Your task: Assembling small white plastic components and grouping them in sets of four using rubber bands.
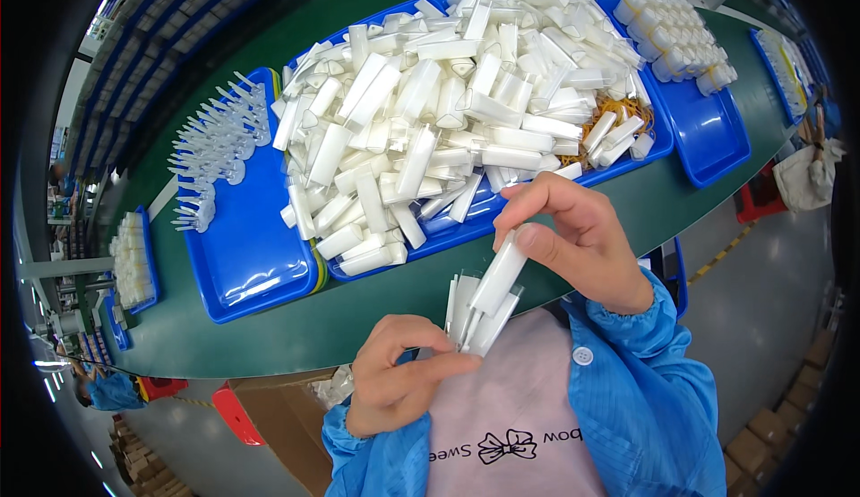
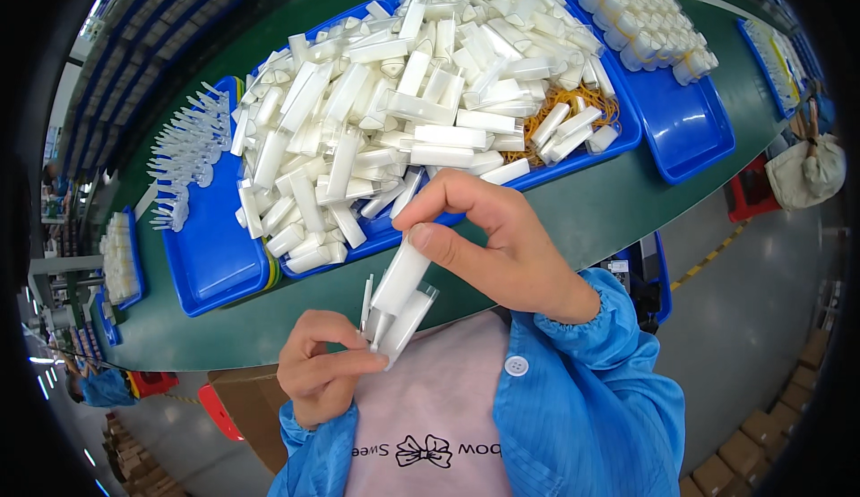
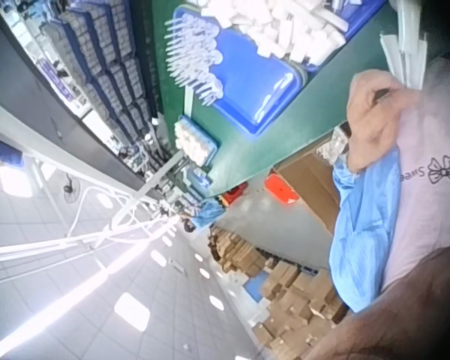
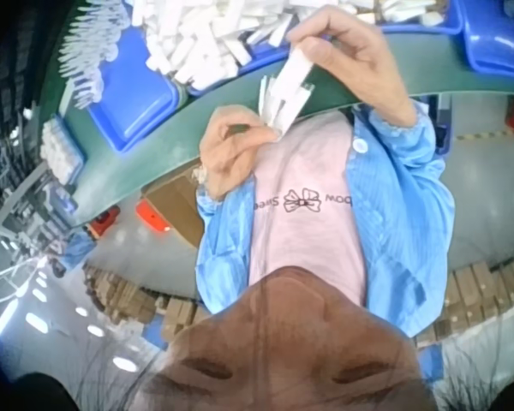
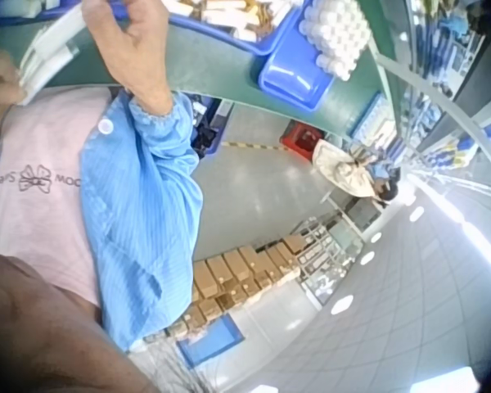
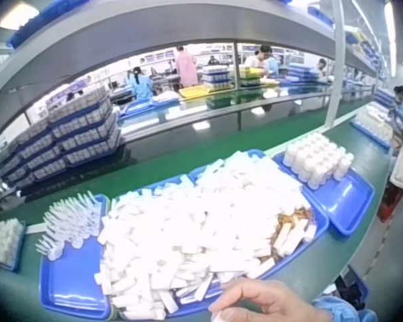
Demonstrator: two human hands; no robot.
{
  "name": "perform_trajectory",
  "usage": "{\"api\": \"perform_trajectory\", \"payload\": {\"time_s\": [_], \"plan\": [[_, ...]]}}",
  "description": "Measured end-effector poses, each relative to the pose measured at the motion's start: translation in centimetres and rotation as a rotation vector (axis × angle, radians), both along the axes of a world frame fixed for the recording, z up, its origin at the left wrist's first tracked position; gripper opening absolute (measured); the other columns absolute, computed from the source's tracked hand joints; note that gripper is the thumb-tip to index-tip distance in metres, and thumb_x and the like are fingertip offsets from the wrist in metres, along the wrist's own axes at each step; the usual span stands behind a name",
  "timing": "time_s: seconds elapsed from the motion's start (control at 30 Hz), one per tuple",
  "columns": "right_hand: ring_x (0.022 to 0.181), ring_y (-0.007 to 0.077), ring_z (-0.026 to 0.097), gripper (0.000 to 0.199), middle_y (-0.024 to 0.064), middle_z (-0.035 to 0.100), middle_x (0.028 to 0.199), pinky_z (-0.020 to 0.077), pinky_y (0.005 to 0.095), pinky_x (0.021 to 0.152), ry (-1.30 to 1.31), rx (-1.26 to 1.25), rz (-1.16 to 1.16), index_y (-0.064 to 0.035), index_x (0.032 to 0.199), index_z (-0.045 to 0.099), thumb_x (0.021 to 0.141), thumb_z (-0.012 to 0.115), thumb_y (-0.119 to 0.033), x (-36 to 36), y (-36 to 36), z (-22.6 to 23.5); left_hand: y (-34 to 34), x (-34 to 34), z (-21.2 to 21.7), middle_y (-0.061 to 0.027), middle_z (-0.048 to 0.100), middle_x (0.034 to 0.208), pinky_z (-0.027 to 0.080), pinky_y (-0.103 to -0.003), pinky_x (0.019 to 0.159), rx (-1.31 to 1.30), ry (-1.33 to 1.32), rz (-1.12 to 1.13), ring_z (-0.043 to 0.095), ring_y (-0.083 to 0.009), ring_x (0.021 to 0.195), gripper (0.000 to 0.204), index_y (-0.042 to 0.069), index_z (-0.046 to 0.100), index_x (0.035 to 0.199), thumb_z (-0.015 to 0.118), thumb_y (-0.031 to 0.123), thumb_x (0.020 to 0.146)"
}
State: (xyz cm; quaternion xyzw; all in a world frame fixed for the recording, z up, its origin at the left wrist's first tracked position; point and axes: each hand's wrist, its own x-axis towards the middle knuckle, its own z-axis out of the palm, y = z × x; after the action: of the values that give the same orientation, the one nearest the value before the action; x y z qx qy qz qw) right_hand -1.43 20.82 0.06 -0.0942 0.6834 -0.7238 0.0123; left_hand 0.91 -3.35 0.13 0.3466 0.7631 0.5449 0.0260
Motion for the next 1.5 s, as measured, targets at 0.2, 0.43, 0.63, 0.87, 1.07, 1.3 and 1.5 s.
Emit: {"api": "perform_trajectory", "payload": {"time_s": [0.2, 0.43, 0.63, 0.87, 1.07, 1.3, 1.5], "plan": [[0.084, 0.0154, 0.061, 0.011, 0.0050, 0.066, 0.087, 0.0348, 0.0403, 0.102, 0.027, 0.106, 0.068, -0.0036, 0.096, 0.062, 0.087, 0.061, -0.010, 1.0, -1.1, 0.3, 0.6, 0.5, -0.9, -0.0128, 0.050, 0.108, 0.048, -0.030, 0.072, 0.040, 0.058, 0.110, 0.056, -0.0198, 0.079, 0.035, 0.010, 0.074, 0.088, 0.064, -0.012, 0.062], [0.083, 0.0213, 0.061, 0.013, 0.0090, 0.064, 0.091, 0.0446, 0.0333, 0.083, 0.097, 0.116, 0.010, -0.0023, 0.095, 0.064, 0.083, 0.063, -0.006, 1.8, -1.7, -0.2, 1.4, 0.4, -0.3, -0.0126, 0.057, 0.102, 0.050, -0.033, 0.071, 0.100, -0.051, 0.284, 0.060, -0.0235, 0.080, 0.021, 0.004, 0.069, 0.087, 0.074, -0.001, 0.067], [0.098, 0.0249, 0.059, 0.027, 0.0112, 0.064, 0.102, 0.0423, 0.0361, 0.089, 0.380, 0.430, -0.149, -0.0027, 0.105, 0.064, 0.079, 0.067, -0.007, -0.8, 0.3, 0.6, 0.8, -1.1, -1.2, -0.0077, 0.064, 0.084, 0.047, -0.032, 0.072, 0.035, -0.024, 0.268, 0.059, -0.0230, 0.082, 0.019, 0.002, 0.069, 0.086, 0.075, 0.001, 0.068], [0.086, 0.0267, 0.054, 0.027, 0.0086, 0.059, 0.095, 0.0411, 0.0363, 0.074, 0.652, 0.782, -0.357, -0.0061, 0.097, 0.064, 0.071, 0.072, -0.013, -5.0, -1.4, 0.0, 0.8, -0.7, -1.2, -0.0103, 0.060, 0.090, 0.045, -0.027, 0.069, 0.125, -0.164, 0.398, 0.056, -0.0192, 0.081, 0.018, 0.002, 0.069, 0.086, 0.070, -0.007, 0.070], [0.081, 0.0232, 0.048, 0.030, 0.0059, 0.051, 0.083, 0.0326, 0.0380, 0.072, 0.711, 1.044, -0.460, -0.0081, 0.084, 0.061, 0.068, 0.075, -0.030, -8.0, -2.8, -0.3, 0.2, 0.3, -1.1, -0.0097, 0.058, 0.088, 0.044, -0.027, 0.064, 0.108, -0.023, 0.435, 0.056, -0.0186, 0.078, 0.019, 0.002, 0.069, 0.086, 0.069, -0.010, 0.071], [0.066, 0.0137, 0.047, 0.018, 0.0002, 0.053, 0.077, 0.0345, 0.0317, 0.069, 0.600, 0.794, -0.308, -0.0098, 0.082, 0.060, 0.074, 0.074, -0.018, -7.7, -3.4, -0.3, -0.1, 0.4, -1.1, -0.0093, 0.057, 0.087, 0.043, -0.027, 0.063, 0.134, -0.010, 0.455, 0.055, -0.0190, 0.077, 0.019, 0.003, 0.069, 0.086, 0.070, -0.009, 0.071], [0.062, 0.0008, 0.040, 0.016, -0.0046, 0.051, 0.070, 0.0326, 0.0178, 0.052, 0.220, -0.065, -0.169, -0.0056, 0.079, 0.054, 0.079, 0.070, -0.005, -5.3, -2.2, 0.9, -0.3, 0.4, -1.2, -0.0086, 0.058, 0.086, 0.043, -0.027, 0.063, 0.202, -0.021, 0.439, 0.055, -0.0196, 0.078, 0.019, 0.004, 0.070, 0.084, 0.071, -0.008, 0.069]]}}
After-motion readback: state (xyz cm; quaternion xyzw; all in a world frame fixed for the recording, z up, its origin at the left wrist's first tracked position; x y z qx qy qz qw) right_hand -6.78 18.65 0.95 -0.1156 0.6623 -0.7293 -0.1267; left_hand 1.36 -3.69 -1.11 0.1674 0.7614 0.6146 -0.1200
